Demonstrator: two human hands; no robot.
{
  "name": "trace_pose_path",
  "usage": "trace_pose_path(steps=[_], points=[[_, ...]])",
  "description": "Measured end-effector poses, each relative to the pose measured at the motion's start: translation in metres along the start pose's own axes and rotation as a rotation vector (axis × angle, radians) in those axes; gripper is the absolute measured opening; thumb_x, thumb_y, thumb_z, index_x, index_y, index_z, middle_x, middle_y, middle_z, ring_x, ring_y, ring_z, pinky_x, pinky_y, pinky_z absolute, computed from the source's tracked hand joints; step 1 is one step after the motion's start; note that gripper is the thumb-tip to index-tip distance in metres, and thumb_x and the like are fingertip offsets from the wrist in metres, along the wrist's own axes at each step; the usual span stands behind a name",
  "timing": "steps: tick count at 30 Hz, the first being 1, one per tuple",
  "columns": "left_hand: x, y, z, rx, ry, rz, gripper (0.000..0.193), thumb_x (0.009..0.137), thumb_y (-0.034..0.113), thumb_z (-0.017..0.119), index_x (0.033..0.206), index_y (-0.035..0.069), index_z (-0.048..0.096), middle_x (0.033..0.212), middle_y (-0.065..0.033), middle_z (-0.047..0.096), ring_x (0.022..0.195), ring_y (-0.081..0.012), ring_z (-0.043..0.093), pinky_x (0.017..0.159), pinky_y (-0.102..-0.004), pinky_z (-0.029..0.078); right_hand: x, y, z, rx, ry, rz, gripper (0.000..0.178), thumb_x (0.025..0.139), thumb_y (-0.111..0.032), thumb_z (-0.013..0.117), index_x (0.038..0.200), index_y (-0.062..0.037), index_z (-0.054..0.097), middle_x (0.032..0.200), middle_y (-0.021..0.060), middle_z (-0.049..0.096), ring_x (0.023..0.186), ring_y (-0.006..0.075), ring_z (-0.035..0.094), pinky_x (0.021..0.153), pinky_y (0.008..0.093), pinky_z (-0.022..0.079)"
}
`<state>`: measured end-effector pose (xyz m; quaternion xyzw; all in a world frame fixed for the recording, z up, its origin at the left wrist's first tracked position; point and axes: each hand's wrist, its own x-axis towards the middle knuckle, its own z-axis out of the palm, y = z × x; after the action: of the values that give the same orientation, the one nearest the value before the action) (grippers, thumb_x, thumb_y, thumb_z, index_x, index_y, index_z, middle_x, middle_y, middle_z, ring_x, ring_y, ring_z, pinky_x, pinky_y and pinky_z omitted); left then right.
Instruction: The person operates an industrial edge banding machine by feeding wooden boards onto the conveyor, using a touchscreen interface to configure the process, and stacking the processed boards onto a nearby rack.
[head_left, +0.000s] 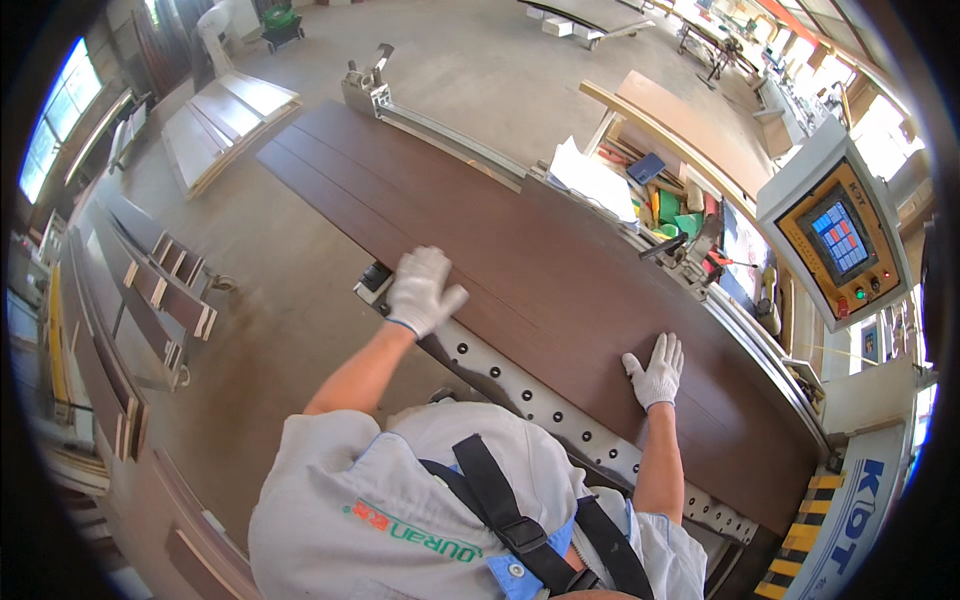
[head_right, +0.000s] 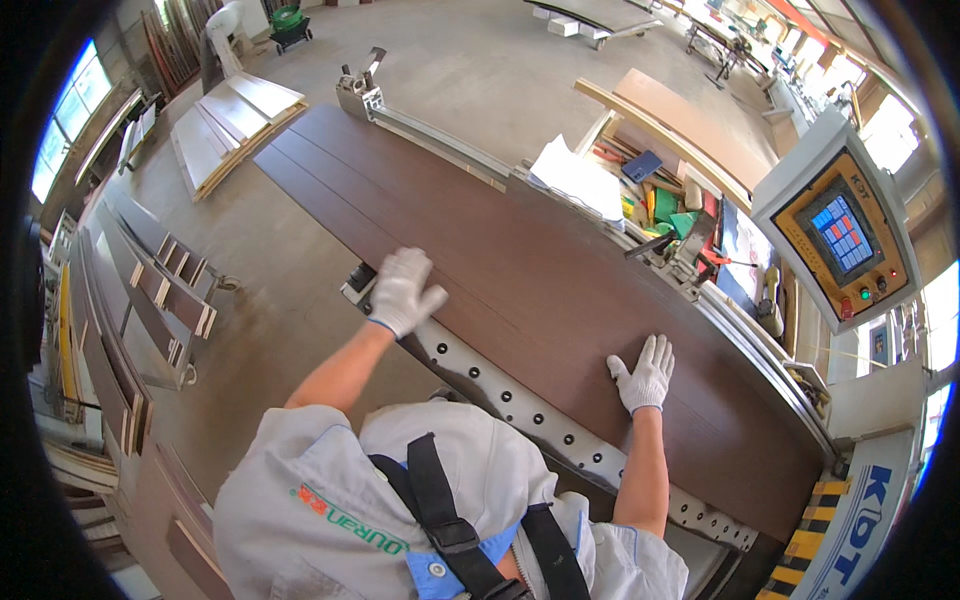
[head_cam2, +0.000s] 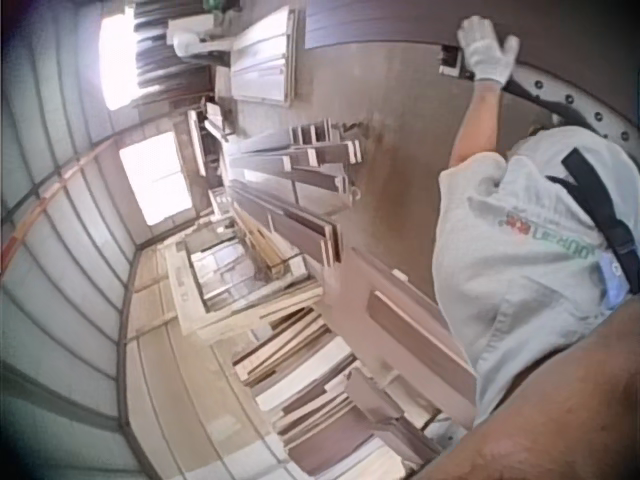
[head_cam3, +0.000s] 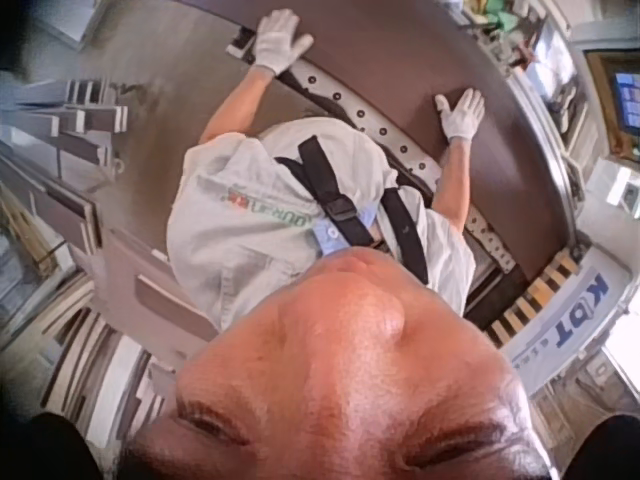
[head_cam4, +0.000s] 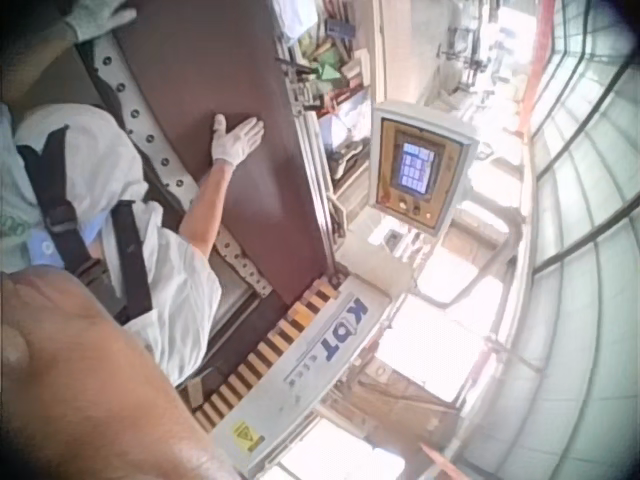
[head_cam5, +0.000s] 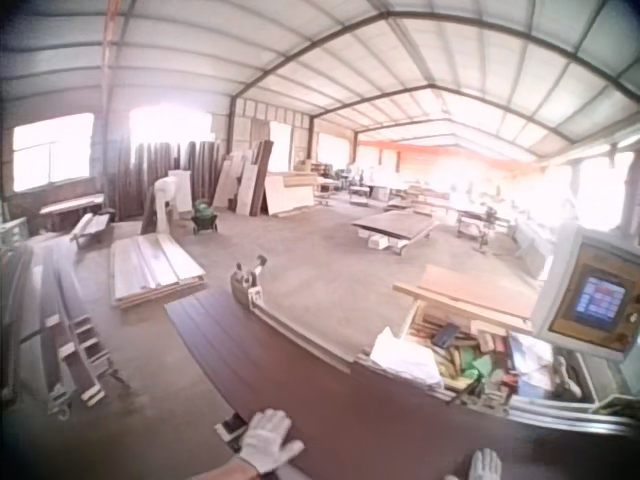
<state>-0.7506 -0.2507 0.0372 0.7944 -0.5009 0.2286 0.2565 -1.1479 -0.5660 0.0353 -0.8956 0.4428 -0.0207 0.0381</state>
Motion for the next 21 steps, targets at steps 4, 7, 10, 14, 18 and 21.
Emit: trace_pose_path(steps=[4,7,10,14,18,21], points=[[-0.011,-0.124,0.026,0.033,0.047,-0.870,0.105,0.085,0.046,0.085,0.158,-0.013,0.037,0.164,-0.0355,0.040,0.156,-0.0448,0.036,0.130,-0.0499,0.028,-0.019,-0.053,0.005,0.013,0.019,0.007,0.105,0.094,-0.064,0.070,0.163,0.0073,0.035,0.173,0.0290,0.030,0.162,0.0433,0.024,0.135,0.0509,0.015],[-0.016,-0.206,0.050,-0.628,0.375,-1.250,0.099,0.088,0.045,0.087,0.155,-0.013,0.043,0.156,-0.0280,0.053,0.142,-0.0382,0.054,0.123,-0.0424,0.041,-0.043,-0.084,0.007,0.039,0.030,-0.054,0.106,0.090,-0.063,0.073,0.161,0.0070,0.039,0.171,0.0294,0.032,0.161,0.0442,0.026,0.134,0.0521,0.017],[-0.007,-0.237,0.055,-1.271,0.359,-1.567,0.084,0.092,0.043,0.086,0.149,-0.010,0.053,0.150,-0.0214,0.061,0.132,-0.0338,0.063,0.114,-0.0425,0.050,-0.072,-0.095,0.001,0.035,0.028,-0.146,0.108,0.084,-0.062,0.077,0.159,0.0069,0.043,0.169,0.0297,0.036,0.160,0.0452,0.029,0.133,0.0540,0.020],[-0.005,-0.237,0.054,-1.442,0.424,-1.624,0.073,0.096,0.042,0.082,0.146,-0.006,0.058,0.148,-0.0174,0.063,0.128,-0.0317,0.065,0.111,-0.0447,0.053,-0.098,-0.091,-0.009,-0.008,0.021,-0.250,0.117,0.069,-0.066,0.084,0.154,0.0067,0.049,0.163,0.0288,0.045,0.157,0.0448,0.035,0.132,0.0567,0.023],[0.005,-0.229,0.035,-1.404,0.433,-1.624,0.078,0.098,0.046,0.080,0.151,-0.005,0.054,0.151,-0.0162,0.061,0.132,-0.0320,0.063,0.112,-0.0454,0.051,-0.109,-0.077,-0.007,-0.028,0.080,-0.230,0.123,0.059,-0.067,0.088,0.150,0.0061,0.051,0.159,0.0287,0.048,0.153,0.0458,0.040,0.129,0.0580,0.029],[0.013,-0.224,0.013,-1.376,0.432,-1.620,0.080,0.099,0.049,0.077,0.153,-0.005,0.053,0.153,-0.0161,0.060,0.134,-0.0316,0.062,0.113,-0.0447,0.050,-0.113,-0.083,-0.008,-0.039,0.161,-0.210,0.120,0.054,-0.061,0.094,0.148,0.0032,0.053,0.145,0.0259,0.057,0.138,0.0451,0.051,0.119,0.0584,0.039]])
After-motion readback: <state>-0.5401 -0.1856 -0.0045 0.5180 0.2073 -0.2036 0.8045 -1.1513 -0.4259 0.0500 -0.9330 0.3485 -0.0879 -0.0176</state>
